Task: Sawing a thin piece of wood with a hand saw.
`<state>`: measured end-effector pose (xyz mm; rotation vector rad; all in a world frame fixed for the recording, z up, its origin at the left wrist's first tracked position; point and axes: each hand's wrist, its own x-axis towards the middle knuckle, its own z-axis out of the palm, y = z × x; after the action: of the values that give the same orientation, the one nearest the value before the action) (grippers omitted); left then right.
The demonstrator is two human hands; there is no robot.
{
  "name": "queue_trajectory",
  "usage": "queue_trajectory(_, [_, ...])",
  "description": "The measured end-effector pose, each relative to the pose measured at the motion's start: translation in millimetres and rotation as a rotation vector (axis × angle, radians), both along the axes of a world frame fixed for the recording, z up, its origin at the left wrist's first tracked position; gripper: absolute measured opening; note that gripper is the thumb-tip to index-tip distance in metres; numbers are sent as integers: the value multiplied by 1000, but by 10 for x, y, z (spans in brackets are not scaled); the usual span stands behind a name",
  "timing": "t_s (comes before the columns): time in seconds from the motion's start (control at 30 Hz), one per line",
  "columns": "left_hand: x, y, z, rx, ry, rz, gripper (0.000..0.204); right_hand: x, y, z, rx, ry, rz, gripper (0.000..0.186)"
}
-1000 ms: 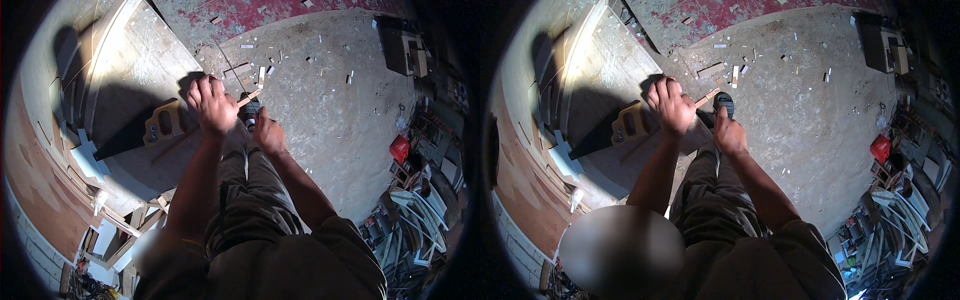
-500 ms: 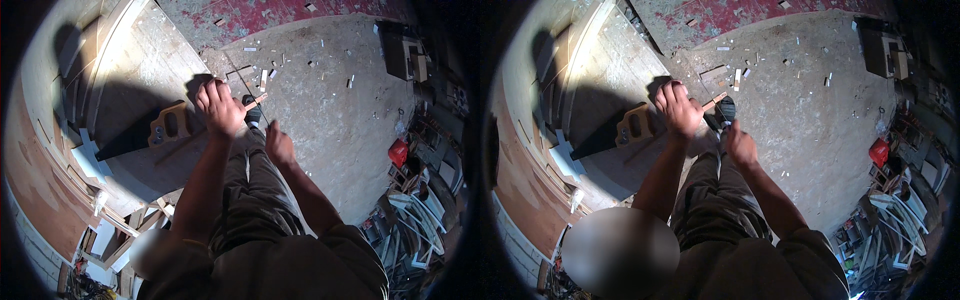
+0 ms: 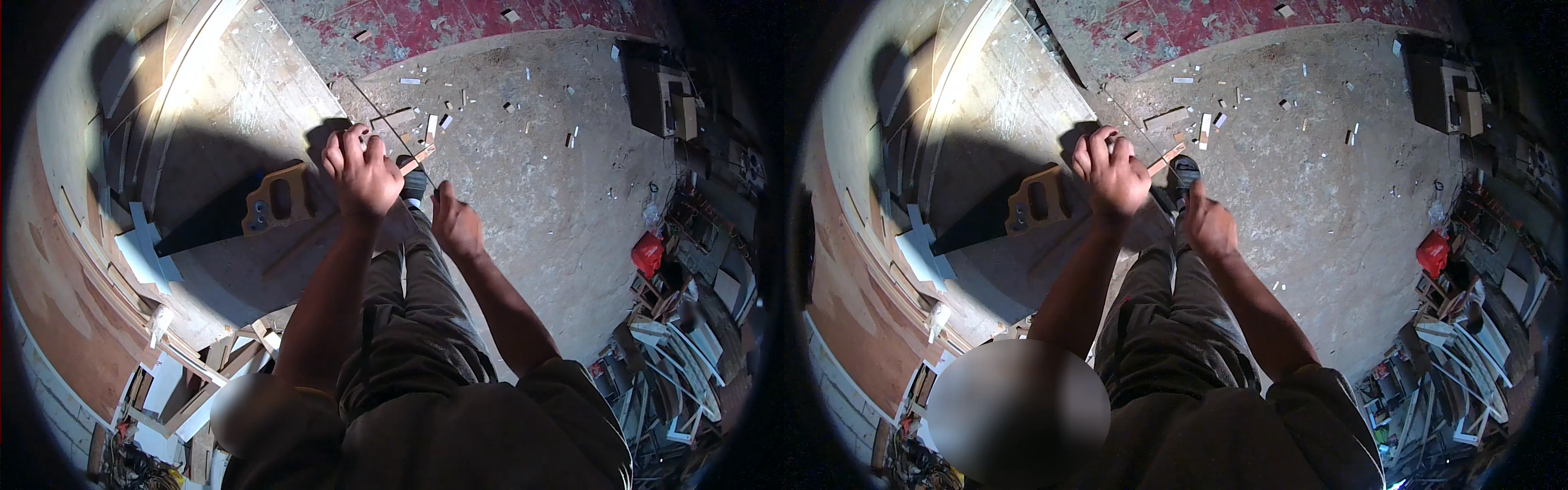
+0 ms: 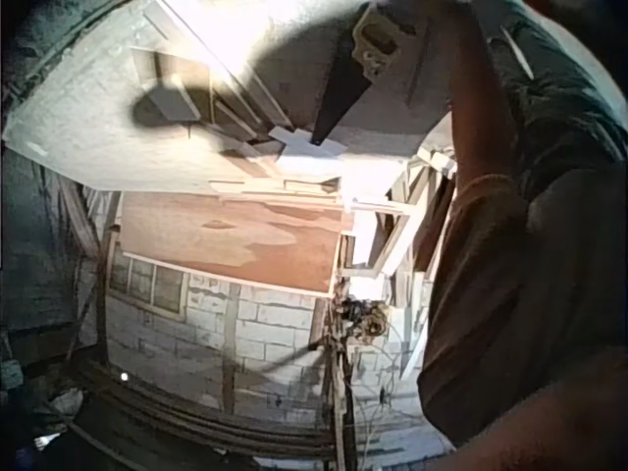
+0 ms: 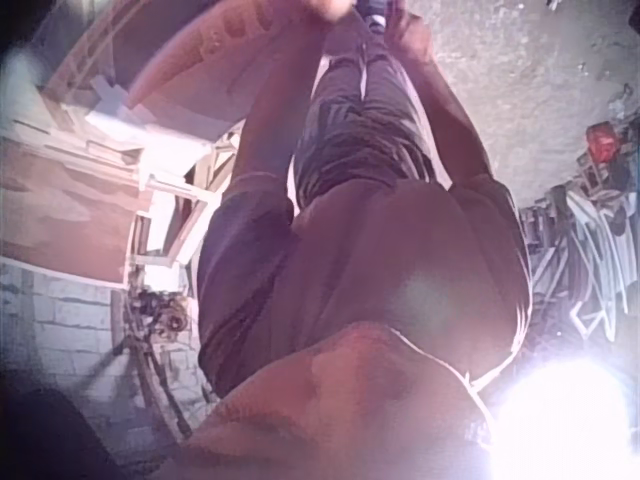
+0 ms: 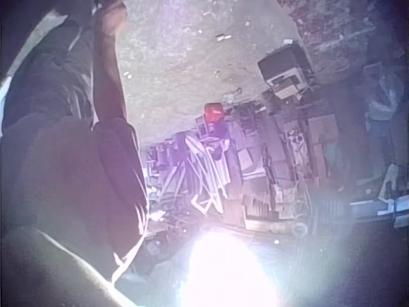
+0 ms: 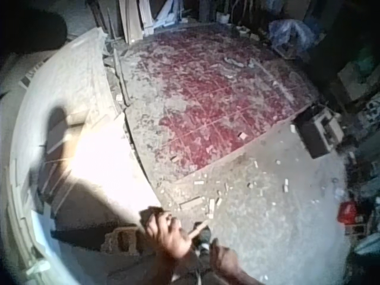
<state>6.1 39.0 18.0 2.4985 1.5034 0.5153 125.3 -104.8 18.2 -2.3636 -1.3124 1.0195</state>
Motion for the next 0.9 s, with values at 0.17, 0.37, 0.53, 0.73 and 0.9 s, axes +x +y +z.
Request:
queue_trajectory(0.17, [-85, 0, -2, 49, -87, -96, 7, -82, 0, 108, -45, 2, -20, 29])
queue_trajectory(0.37, [-97, 44, 12, 40, -75, -270, 5, -108, -147, 169, -11, -30, -18, 24])
queue_trajectory(0.53, [-56, -20, -39, 15, -36, -136, 6, -137, -78, 73, -72, 14, -58, 24])
queue_trajectory(0.73, [-97, 3, -98, 15, -36, -153, 7, -23, 2, 69, -35, 19, -4, 24])
queue_trajectory(0.9, [-96, 1, -132, 21, -49, -173, 8, -26, -149, 13, 32, -37, 67, 29])
